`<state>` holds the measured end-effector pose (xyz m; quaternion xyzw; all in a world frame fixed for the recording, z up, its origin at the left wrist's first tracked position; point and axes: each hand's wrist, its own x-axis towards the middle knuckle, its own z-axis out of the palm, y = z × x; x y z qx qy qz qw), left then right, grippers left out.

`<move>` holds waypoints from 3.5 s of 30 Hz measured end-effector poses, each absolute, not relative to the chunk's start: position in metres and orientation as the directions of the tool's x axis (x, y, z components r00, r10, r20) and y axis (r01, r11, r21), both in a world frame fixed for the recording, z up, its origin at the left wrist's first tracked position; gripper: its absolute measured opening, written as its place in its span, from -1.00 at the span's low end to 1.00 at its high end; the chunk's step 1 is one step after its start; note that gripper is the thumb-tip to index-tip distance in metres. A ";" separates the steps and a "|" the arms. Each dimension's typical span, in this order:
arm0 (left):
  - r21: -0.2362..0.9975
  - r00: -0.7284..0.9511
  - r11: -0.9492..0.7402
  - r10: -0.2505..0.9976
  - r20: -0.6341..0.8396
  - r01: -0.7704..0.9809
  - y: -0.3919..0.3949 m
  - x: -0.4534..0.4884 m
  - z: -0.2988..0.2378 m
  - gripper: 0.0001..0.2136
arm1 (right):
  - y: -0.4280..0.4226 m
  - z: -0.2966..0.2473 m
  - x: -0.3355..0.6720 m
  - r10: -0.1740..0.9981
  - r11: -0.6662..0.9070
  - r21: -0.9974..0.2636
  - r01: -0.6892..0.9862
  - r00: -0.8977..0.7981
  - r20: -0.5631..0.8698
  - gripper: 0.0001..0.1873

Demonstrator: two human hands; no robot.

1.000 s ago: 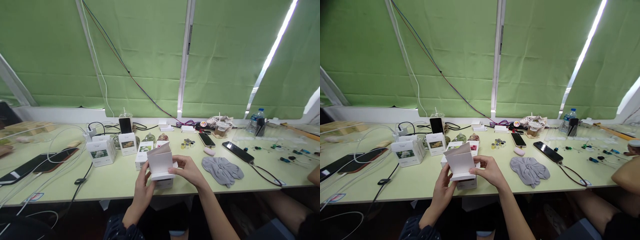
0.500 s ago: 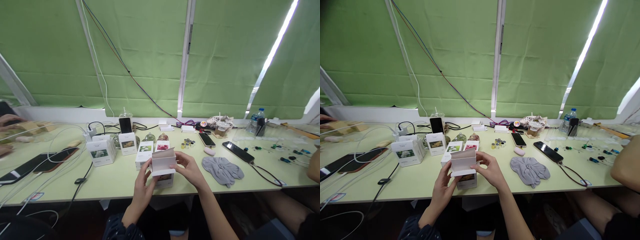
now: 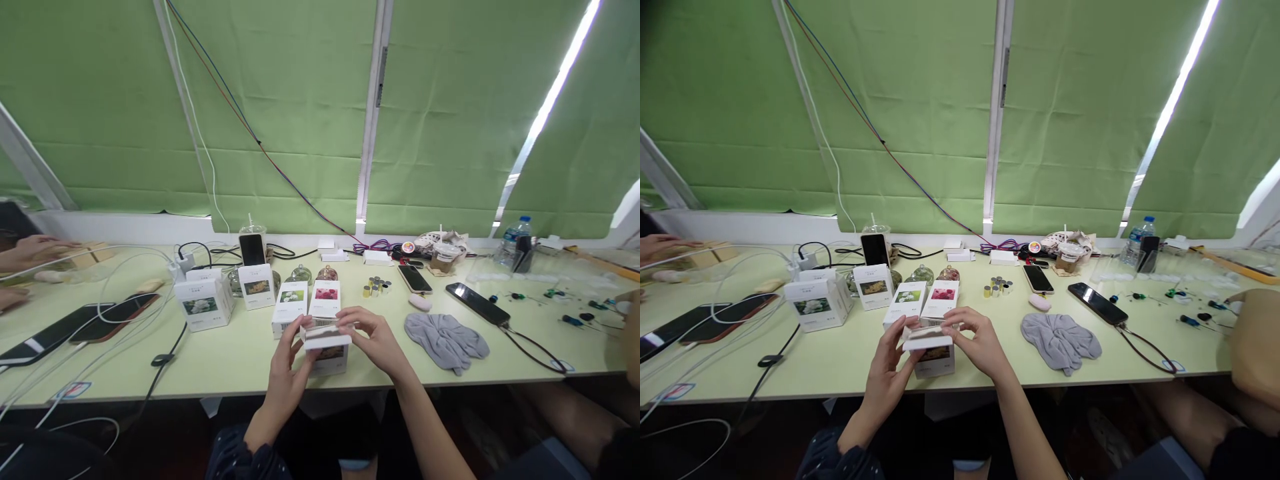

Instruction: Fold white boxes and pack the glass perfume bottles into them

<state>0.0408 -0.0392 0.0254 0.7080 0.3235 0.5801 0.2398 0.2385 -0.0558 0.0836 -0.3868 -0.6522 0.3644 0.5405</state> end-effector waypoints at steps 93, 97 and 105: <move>0.381 0.239 -0.796 0.531 0.813 0.470 -0.019 -0.052 0.078 -0.71 | -0.018 0.090 0.214 0.928 0.356 -0.926 0.123 -0.166 0.335 -0.71; 0.397 0.283 -0.815 0.535 0.796 0.422 -0.023 -0.032 0.057 -0.65 | 0.057 0.097 0.258 0.963 0.244 -0.953 0.182 0.072 0.260 -0.69; 0.548 -0.053 -0.759 0.568 0.821 0.350 -0.023 0.003 0.026 -0.66 | 0.189 0.084 0.259 0.958 -0.057 -0.821 0.568 0.261 0.115 -0.70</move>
